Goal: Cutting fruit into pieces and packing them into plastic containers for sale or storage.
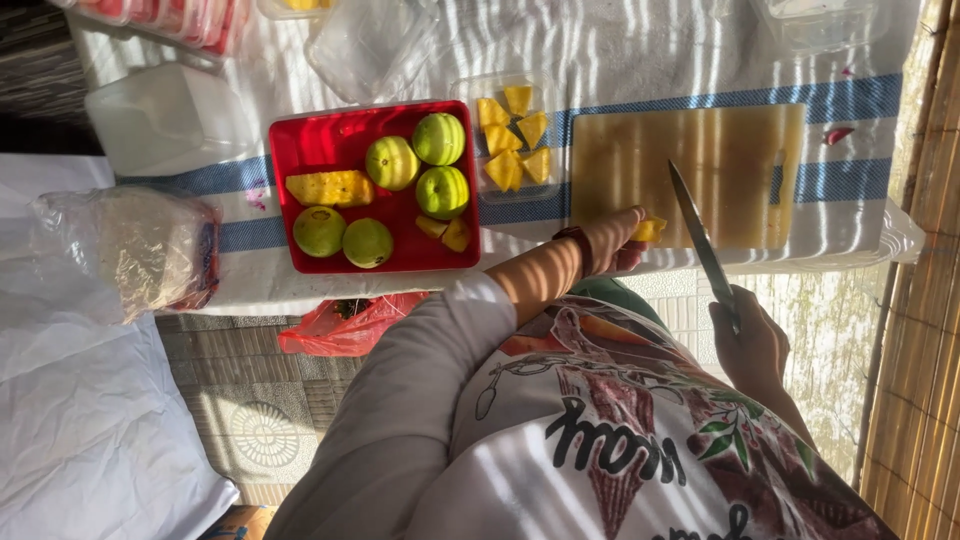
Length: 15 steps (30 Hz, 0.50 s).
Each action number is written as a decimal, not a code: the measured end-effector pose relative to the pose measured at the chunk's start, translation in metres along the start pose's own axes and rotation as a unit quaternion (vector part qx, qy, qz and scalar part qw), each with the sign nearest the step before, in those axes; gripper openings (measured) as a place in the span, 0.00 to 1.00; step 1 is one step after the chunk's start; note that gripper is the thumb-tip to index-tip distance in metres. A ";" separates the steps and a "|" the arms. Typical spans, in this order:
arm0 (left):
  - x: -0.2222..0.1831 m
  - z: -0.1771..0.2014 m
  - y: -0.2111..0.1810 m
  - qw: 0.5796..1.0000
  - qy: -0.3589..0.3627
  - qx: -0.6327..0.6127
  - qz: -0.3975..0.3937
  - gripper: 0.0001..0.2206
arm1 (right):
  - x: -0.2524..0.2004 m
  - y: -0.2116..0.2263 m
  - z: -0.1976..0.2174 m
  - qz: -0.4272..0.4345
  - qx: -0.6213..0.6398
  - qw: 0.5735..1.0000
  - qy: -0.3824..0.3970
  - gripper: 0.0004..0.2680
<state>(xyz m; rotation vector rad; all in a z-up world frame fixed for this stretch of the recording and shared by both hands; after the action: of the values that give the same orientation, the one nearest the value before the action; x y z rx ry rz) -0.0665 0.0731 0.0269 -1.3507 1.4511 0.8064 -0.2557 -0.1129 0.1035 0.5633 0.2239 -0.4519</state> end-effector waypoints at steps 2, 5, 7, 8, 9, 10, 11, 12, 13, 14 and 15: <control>0.103 -0.012 0.030 0.999 -0.046 0.002 -0.030 0.20 | -0.006 0.003 -0.002 -0.077 0.006 0.996 0.040 0.11; 0.144 -0.025 0.035 0.998 -0.041 0.003 -0.046 0.25 | -0.013 0.002 -0.002 -0.130 0.025 0.989 0.062 0.11; 0.126 -0.030 0.029 0.997 -0.068 0.002 -0.029 0.22 | -0.019 -0.001 -0.005 -0.153 0.032 0.985 0.071 0.11; 0.117 -0.030 0.026 0.995 -0.098 -0.005 -0.015 0.20 | -0.022 -0.001 -0.008 -0.169 0.037 0.981 0.084 0.11; 0.134 -0.030 0.029 0.995 -0.097 0.002 -0.014 0.20 | -0.023 0.004 -0.004 -0.174 0.040 0.981 0.080 0.11; 0.150 -0.029 0.033 0.994 -0.111 0.006 0.007 0.19 | -0.025 0.009 -0.002 -0.192 0.030 0.976 0.095 0.12; 0.166 -0.026 0.040 0.992 -0.126 0.007 0.029 0.19 | -0.028 0.015 0.001 -0.209 0.020 0.971 0.113 0.13; 0.139 -0.028 0.030 0.991 -0.126 0.012 0.031 0.19 | -0.028 0.020 0.004 -0.213 0.023 0.970 0.112 0.13; 0.112 -0.032 0.019 0.990 -0.138 -0.005 0.041 0.18 | -0.028 0.024 0.008 -0.220 0.012 0.966 0.133 0.15; 0.086 -0.034 0.008 0.987 -0.150 -0.021 0.051 0.18 | -0.028 0.029 0.011 -0.226 0.002 0.962 0.153 0.16; 0.118 -0.028 0.017 0.987 -0.149 -0.018 0.052 0.18 | -0.027 0.025 0.008 -0.228 0.003 0.962 0.152 0.16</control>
<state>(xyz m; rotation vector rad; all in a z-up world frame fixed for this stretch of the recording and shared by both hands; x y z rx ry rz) -0.0804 0.0098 -0.0769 -1.1324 1.2819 1.0593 -0.2669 -0.0889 0.1309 0.5857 0.6562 -0.8119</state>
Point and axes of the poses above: each hand's wrist, its own x-axis towards the middle knuckle, its own z-axis out of the back of the hand, y = z × x, the point moved 2 cm from there along x, towards the middle knuckle, and after that the axes turned 1 degree about -y, right-handed, at the moved point
